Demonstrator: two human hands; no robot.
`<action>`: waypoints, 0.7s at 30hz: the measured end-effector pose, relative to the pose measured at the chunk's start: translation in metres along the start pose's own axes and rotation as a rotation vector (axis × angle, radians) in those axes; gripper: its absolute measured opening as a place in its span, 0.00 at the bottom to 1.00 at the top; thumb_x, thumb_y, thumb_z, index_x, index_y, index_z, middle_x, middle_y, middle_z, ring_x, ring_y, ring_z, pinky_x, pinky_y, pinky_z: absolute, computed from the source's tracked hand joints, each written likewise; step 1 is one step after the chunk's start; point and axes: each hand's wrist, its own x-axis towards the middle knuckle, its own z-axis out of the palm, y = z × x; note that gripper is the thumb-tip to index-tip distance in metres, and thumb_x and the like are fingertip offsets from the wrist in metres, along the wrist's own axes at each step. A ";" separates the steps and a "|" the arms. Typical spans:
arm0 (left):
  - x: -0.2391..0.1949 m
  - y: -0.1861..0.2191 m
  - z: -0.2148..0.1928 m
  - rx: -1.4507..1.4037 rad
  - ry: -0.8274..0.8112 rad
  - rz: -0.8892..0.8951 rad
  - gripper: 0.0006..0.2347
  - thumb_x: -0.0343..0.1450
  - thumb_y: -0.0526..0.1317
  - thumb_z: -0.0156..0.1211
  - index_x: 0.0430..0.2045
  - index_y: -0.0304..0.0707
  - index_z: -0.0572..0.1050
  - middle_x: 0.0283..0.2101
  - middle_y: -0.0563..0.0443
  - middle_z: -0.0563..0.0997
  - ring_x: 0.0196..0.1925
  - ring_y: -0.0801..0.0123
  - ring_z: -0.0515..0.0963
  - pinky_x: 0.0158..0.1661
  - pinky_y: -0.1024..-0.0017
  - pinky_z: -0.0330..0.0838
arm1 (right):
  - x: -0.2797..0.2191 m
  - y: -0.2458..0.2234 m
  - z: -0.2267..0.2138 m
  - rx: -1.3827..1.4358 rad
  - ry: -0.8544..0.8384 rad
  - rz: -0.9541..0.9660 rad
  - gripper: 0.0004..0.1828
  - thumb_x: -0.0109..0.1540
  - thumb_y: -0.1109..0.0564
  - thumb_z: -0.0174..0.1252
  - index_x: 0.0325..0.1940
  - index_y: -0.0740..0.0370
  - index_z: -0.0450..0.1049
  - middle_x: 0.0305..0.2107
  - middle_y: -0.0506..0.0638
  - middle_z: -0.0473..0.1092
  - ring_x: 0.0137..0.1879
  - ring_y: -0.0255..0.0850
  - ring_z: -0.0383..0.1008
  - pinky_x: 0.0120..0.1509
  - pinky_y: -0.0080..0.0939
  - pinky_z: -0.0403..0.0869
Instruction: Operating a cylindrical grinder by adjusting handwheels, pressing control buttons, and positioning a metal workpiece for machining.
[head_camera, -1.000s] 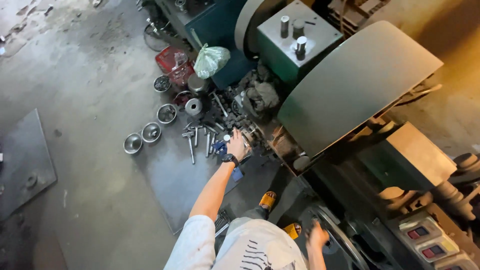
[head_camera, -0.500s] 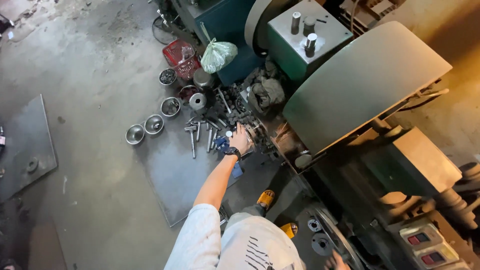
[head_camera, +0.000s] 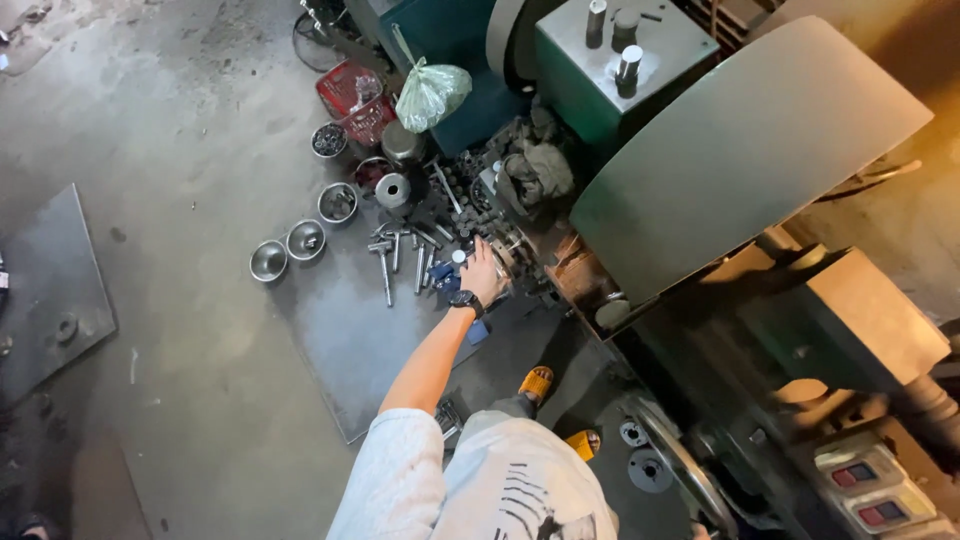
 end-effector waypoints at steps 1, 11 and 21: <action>0.003 0.002 -0.003 -0.001 0.002 0.003 0.40 0.60 0.50 0.64 0.59 0.27 0.47 0.65 0.34 0.44 0.59 0.49 0.61 0.50 0.47 0.64 | -0.003 -0.004 0.012 0.006 0.014 -0.011 0.20 0.54 0.52 0.59 0.41 0.70 0.70 0.32 0.55 0.69 0.37 0.46 0.70 0.39 0.47 0.69; -0.014 0.001 -0.011 -0.039 0.020 0.035 0.36 0.63 0.47 0.61 0.59 0.26 0.47 0.66 0.34 0.41 0.53 0.39 0.64 0.42 0.49 0.67 | 0.016 0.011 0.163 0.198 -0.368 -0.106 0.08 0.55 0.58 0.55 0.24 0.59 0.63 0.15 0.49 0.61 0.19 0.38 0.61 0.20 0.37 0.57; -0.006 0.004 -0.001 -0.186 0.023 0.008 0.42 0.59 0.43 0.65 0.59 0.24 0.40 0.56 0.26 0.61 0.47 0.39 0.74 0.43 0.47 0.71 | -0.033 -0.006 0.042 0.218 -0.330 -0.245 0.07 0.53 0.61 0.55 0.30 0.69 0.66 0.16 0.49 0.57 0.19 0.37 0.62 0.16 0.30 0.58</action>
